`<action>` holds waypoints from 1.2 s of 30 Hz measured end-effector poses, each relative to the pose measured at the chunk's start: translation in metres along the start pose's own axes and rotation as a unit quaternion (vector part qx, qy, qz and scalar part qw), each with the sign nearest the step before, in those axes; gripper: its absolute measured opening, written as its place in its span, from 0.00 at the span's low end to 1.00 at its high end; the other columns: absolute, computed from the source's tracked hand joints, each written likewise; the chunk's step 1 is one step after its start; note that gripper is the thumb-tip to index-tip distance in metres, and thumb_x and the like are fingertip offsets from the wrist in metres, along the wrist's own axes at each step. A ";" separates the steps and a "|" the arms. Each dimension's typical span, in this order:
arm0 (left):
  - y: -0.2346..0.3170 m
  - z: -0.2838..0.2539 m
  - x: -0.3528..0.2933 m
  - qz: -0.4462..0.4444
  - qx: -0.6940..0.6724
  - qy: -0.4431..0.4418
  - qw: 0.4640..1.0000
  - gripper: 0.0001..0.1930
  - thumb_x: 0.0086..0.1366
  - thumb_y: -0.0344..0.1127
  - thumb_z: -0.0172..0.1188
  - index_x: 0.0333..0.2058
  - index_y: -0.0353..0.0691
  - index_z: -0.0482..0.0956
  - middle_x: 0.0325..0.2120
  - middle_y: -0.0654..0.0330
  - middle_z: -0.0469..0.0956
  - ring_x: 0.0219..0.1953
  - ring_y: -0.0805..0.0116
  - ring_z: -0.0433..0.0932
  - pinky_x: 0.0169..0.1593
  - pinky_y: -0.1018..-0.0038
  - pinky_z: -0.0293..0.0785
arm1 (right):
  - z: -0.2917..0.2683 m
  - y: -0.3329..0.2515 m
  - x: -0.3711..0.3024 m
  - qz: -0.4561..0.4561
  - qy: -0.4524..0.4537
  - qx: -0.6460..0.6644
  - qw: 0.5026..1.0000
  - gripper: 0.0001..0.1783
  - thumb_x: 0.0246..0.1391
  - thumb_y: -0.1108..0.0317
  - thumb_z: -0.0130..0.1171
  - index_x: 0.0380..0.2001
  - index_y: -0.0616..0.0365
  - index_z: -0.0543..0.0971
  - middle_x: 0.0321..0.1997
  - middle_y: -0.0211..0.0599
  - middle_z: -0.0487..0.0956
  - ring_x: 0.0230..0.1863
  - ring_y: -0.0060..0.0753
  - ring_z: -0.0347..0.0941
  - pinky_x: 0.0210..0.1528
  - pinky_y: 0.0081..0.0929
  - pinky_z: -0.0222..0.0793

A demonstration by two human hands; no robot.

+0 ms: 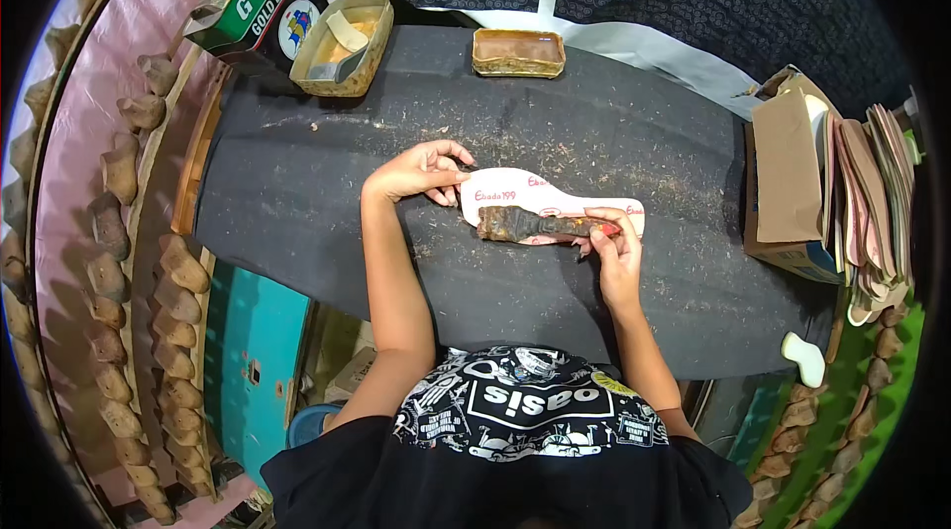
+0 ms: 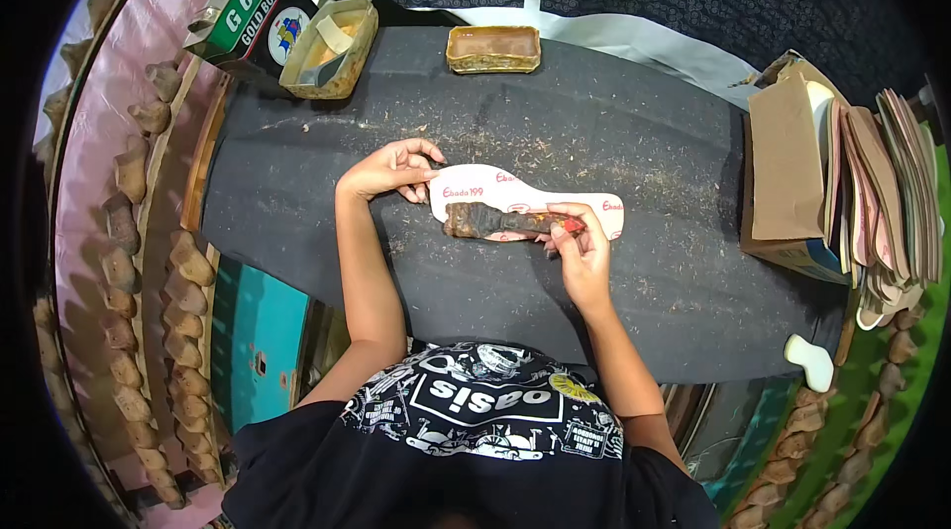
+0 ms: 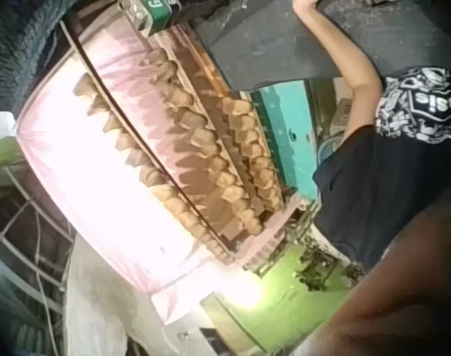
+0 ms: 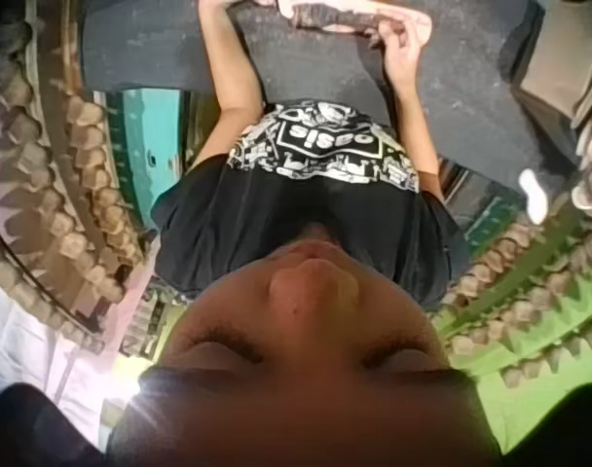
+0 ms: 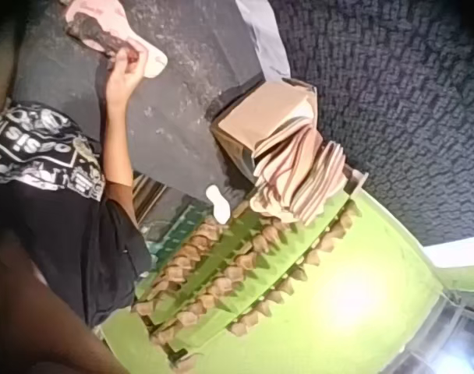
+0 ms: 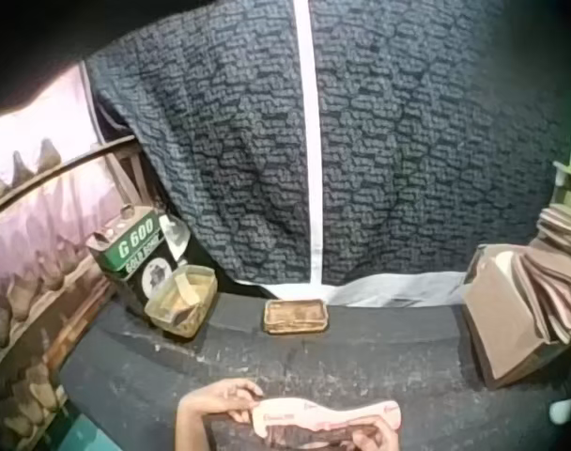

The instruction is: Apply glue to shoe sole components using a brush in a workshop setting.

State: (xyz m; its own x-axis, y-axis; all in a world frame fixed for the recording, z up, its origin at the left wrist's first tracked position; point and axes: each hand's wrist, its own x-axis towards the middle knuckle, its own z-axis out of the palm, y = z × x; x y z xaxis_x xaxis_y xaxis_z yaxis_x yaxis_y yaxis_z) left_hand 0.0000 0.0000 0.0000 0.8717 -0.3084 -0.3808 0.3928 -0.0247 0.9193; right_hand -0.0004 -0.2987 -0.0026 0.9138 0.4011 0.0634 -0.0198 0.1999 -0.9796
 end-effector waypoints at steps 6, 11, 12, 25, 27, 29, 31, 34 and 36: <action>-0.001 0.004 0.000 -0.004 -0.013 0.002 1.000 0.13 0.54 0.34 0.55 0.37 0.37 0.67 0.22 0.66 0.73 0.21 0.83 0.72 0.23 0.89 0.69 | 0.005 -0.005 -0.003 0.010 -0.004 0.010 1.000 0.12 0.48 0.74 0.50 0.38 0.62 0.66 0.32 0.32 0.70 0.31 0.16 0.65 0.31 0.13 0.62; 0.001 0.006 0.000 -0.027 0.027 0.016 0.999 0.10 0.53 0.34 0.56 0.34 0.36 0.72 0.20 0.65 0.73 0.17 0.84 0.71 0.19 0.89 0.68 | 0.014 0.003 -0.001 -0.040 -0.016 0.047 0.998 0.16 0.44 0.80 0.52 0.38 0.62 0.63 0.37 0.36 0.69 0.40 0.22 0.66 0.43 0.19 0.62; 0.002 0.006 0.000 -0.028 0.026 0.017 0.999 0.10 0.53 0.34 0.56 0.34 0.36 0.72 0.20 0.65 0.73 0.17 0.84 0.71 0.19 0.89 0.68 | 0.014 0.004 -0.001 -0.039 -0.017 0.048 0.998 0.16 0.44 0.80 0.52 0.38 0.62 0.63 0.37 0.36 0.69 0.40 0.22 0.66 0.43 0.19 0.62; -0.006 0.011 0.014 0.049 0.155 0.106 0.981 0.11 0.47 0.36 0.62 0.26 0.33 0.76 0.19 0.64 0.74 0.19 0.83 0.67 0.21 0.85 0.62 | 0.012 0.000 -0.002 -0.010 -0.004 -0.003 1.000 0.15 0.44 0.78 0.54 0.36 0.62 0.65 0.35 0.32 0.70 0.35 0.18 0.66 0.35 0.14 0.62; -0.009 0.009 0.015 0.059 0.129 0.098 0.985 0.11 0.47 0.35 0.62 0.26 0.32 0.76 0.20 0.63 0.75 0.21 0.82 0.69 0.24 0.85 0.64 | 0.012 0.000 -0.003 -0.005 -0.008 -0.007 1.000 0.15 0.43 0.78 0.55 0.36 0.62 0.66 0.34 0.31 0.71 0.33 0.16 0.67 0.33 0.12 0.62; -0.008 0.009 0.015 0.050 0.110 0.083 0.989 0.12 0.47 0.34 0.62 0.27 0.31 0.76 0.22 0.62 0.75 0.25 0.80 0.71 0.28 0.84 0.67 | 0.009 0.002 -0.003 -0.040 -0.005 -0.061 0.997 0.14 0.43 0.78 0.55 0.35 0.61 0.66 0.33 0.30 0.72 0.29 0.14 0.66 0.28 0.11 0.60; -0.009 0.007 0.014 0.051 0.112 0.080 0.989 0.12 0.48 0.34 0.62 0.28 0.31 0.75 0.23 0.61 0.76 0.25 0.80 0.71 0.29 0.84 0.67 | 0.009 0.002 -0.002 -0.053 0.001 -0.069 0.996 0.14 0.42 0.78 0.56 0.34 0.61 0.66 0.32 0.30 0.72 0.28 0.13 0.65 0.27 0.10 0.59; -0.007 0.008 0.013 0.051 0.107 0.072 0.990 0.12 0.48 0.33 0.61 0.29 0.31 0.75 0.24 0.61 0.76 0.26 0.80 0.71 0.30 0.85 0.67 | 0.005 -0.003 -0.001 -0.073 0.013 -0.090 0.993 0.13 0.41 0.78 0.56 0.33 0.61 0.67 0.31 0.30 0.73 0.27 0.12 0.64 0.27 0.10 0.59; -0.007 0.008 0.012 0.050 0.101 0.069 0.991 0.11 0.48 0.33 0.61 0.29 0.31 0.75 0.24 0.61 0.76 0.26 0.81 0.71 0.31 0.85 0.67 | 0.002 -0.009 0.000 -0.090 0.029 -0.111 0.989 0.12 0.40 0.78 0.56 0.31 0.61 0.68 0.29 0.30 0.73 0.29 0.13 0.66 0.28 0.11 0.60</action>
State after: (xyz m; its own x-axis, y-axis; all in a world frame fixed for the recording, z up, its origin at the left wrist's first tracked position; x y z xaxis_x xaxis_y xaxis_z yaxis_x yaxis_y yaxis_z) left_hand 0.0056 -0.0114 -0.0102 0.9405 -0.1870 -0.2838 0.2477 -0.1943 0.9491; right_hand -0.0009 -0.2983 0.0068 0.9165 0.3233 0.2356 0.2289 0.0593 -0.9717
